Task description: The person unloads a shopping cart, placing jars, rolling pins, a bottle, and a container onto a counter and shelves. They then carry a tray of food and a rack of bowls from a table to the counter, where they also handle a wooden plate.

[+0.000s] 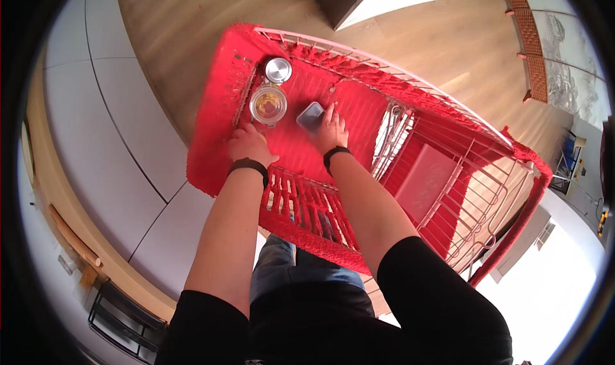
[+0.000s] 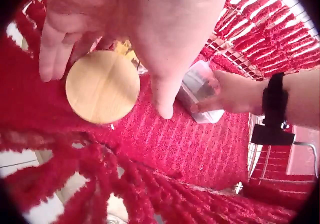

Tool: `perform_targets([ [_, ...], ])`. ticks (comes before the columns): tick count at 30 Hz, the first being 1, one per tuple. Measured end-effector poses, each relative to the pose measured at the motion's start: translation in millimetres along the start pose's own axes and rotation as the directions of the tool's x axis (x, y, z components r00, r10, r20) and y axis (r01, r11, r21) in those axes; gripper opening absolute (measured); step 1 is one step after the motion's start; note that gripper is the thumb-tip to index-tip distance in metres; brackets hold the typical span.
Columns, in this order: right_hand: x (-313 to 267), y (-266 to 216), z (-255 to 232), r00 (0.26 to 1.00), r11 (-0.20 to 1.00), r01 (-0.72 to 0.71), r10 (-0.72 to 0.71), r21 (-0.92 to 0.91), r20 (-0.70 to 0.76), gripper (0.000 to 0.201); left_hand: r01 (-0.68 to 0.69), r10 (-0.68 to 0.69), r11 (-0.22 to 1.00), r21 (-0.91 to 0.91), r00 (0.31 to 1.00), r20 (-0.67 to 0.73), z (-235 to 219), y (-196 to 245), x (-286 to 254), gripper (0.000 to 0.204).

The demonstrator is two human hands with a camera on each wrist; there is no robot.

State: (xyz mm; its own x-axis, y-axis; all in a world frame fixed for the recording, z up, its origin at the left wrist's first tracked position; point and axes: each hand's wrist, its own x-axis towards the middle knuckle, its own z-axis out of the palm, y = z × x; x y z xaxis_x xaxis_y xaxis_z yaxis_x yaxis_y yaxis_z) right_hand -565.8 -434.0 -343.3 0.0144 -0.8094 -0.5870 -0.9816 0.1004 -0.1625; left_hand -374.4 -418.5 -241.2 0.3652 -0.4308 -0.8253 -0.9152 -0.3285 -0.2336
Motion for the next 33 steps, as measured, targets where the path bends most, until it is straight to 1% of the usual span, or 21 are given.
perform_targets([
  [1, 5.0, -0.3, 1.3, 1.000, 1.000, -0.007, 0.007, 0.005, 0.014, 0.126, 0.025, -0.026, 0.997, -0.072, 1.000, -0.011, 1.7, 0.4, -2.9, 0.098],
  [3, 13.9, -0.9, -2.1, 0.977, 0.990, -0.112, 0.095, 0.085, 0.189, 0.125, 0.010, -0.015, 0.993, -0.116, 0.999, -0.039, 17.0, -1.9, 5.7, 0.099],
  [7, 10.4, 8.1, 1.7, 0.975, 0.987, -0.136, 0.118, 0.085, 0.190, 0.125, -0.079, 0.043, 0.966, -0.245, 0.988, -0.148, 25.5, -11.1, 7.9, 0.099],
  [8, 6.7, 11.3, 3.9, 0.980, 0.986, -0.143, 0.130, 0.080, 0.152, 0.112, -0.078, 0.042, 0.965, -0.252, 0.988, -0.149, 28.8, -10.7, 11.8, 0.099],
  [11, 0.3, 29.5, 8.0, 0.969, 0.981, -0.117, 0.078, 0.156, 0.236, 0.097, -0.045, 0.002, 0.959, -0.281, 0.989, -0.151, 36.1, -9.4, 15.8, 0.099],
  [12, -2.8, 34.2, 9.6, 0.974, 0.981, -0.096, 0.058, 0.168, 0.219, 0.091, -0.052, 0.010, 0.963, -0.265, 0.987, -0.159, 35.7, -8.0, 15.8, 0.092],
  [13, -2.5, 42.3, 12.1, 0.975, 0.982, -0.087, 0.049, 0.168, 0.219, 0.091, -0.060, 0.017, 0.966, -0.251, 0.985, -0.171, 30.1, -6.4, 13.1, 0.084],
  [15, -1.7, 60.0, 17.0, 0.933, 0.979, -0.035, -0.041, 0.202, 0.357, 0.097, -0.075, 0.026, 0.970, -0.233, 0.978, -0.205, 17.9, -5.8, -2.5, 0.081],
  [17, -11.3, 64.1, 11.0, 0.938, 0.978, -0.006, -0.067, 0.209, 0.340, 0.102, -0.090, 0.037, 0.973, -0.212, 0.970, -0.241, 11.8, -12.0, -11.2, 0.077],
  [19, -25.7, 65.5, 1.8, 0.988, 0.983, -0.001, -0.028, 0.183, 0.152, 0.104, -0.143, 0.108, 0.961, -0.237, 0.982, -0.157, 6.8, -21.2, -17.7, 0.084],
  [20, -25.8, 73.4, 4.7, 0.992, 0.974, 0.013, -0.040, 0.224, 0.116, 0.107, -0.135, 0.096, 0.960, -0.243, 0.981, -0.169, -4.2, -26.4, -30.6, 0.084],
  [21, -26.7, 81.5, 6.3, 0.993, 0.974, 0.033, -0.058, 0.225, 0.107, 0.107, -0.198, 0.155, 0.935, -0.293, 0.974, -0.162, -13.3, -34.3, -48.1, 0.086],
  [22, -27.3, 87.1, 5.0, 0.988, 0.941, -0.017, -0.036, 0.337, 0.152, 0.111, -0.258, 0.213, 0.903, -0.342, 0.963, -0.164, -23.2, -43.0, -66.5, 0.087],
  [23, -32.2, 87.4, -2.7, 0.986, 0.918, -0.041, -0.027, 0.394, 0.167, 0.111, -0.245, 0.191, 0.904, -0.351, 0.965, -0.181, -27.6, -53.2, -83.4, 0.087],
  [25, -40.6, 92.9, -12.7, 0.982, 0.828, -0.052, -0.058, 0.558, 0.178, 0.108, -0.421, 0.261, 0.807, -0.415, 0.884, -0.388, -33.2, -80.0, -121.7, 0.089],
  [27, -50.6, 95.7, -19.9, 0.994, 0.736, 0.016, -0.083, 0.677, 0.068, 0.095, -0.455, 0.264, 0.768, -0.450, 0.865, -0.426, -49.0, -112.6, -170.2, 0.086],
  [28, -49.3, 100.6, -18.2, 0.987, 0.609, 0.100, -0.160, 0.787, -0.001, 0.087, -0.492, 0.262, 0.737, -0.464, 0.841, -0.474, -52.9, -132.2, -194.5, 0.085],
  [29, -71.7, 82.4, -54.4, 0.991, 0.584, 0.093, -0.135, 0.807, -0.016, 0.079, -0.525, 0.253, 0.707, -0.474, 0.814, -0.524, -52.4, -153.7, -218.2, 0.084],
  [30, -68.8, 91.8, -56.6, 0.988, 0.579, 0.076, -0.154, 0.812, 0.017, 0.072, -0.548, 0.221, 0.699, -0.460, 0.777, -0.589, -46.8, -175.5, -240.9, 0.082],
  [31, -86.0, 79.9, -82.7, 0.979, 0.441, 0.058, -0.200, 0.896, 0.035, 0.067, -0.517, 0.155, 0.713, -0.474, 0.775, -0.613, -44.4, -198.4, -265.8, 0.082],
  [33, -111.9, 69.8, -109.6, 0.978, 0.341, 0.146, -0.190, 0.929, -0.084, 0.065, -0.450, 0.051, 0.633, -0.630, 0.836, -0.546, -34.8, -242.6, -321.2, 0.082],
])
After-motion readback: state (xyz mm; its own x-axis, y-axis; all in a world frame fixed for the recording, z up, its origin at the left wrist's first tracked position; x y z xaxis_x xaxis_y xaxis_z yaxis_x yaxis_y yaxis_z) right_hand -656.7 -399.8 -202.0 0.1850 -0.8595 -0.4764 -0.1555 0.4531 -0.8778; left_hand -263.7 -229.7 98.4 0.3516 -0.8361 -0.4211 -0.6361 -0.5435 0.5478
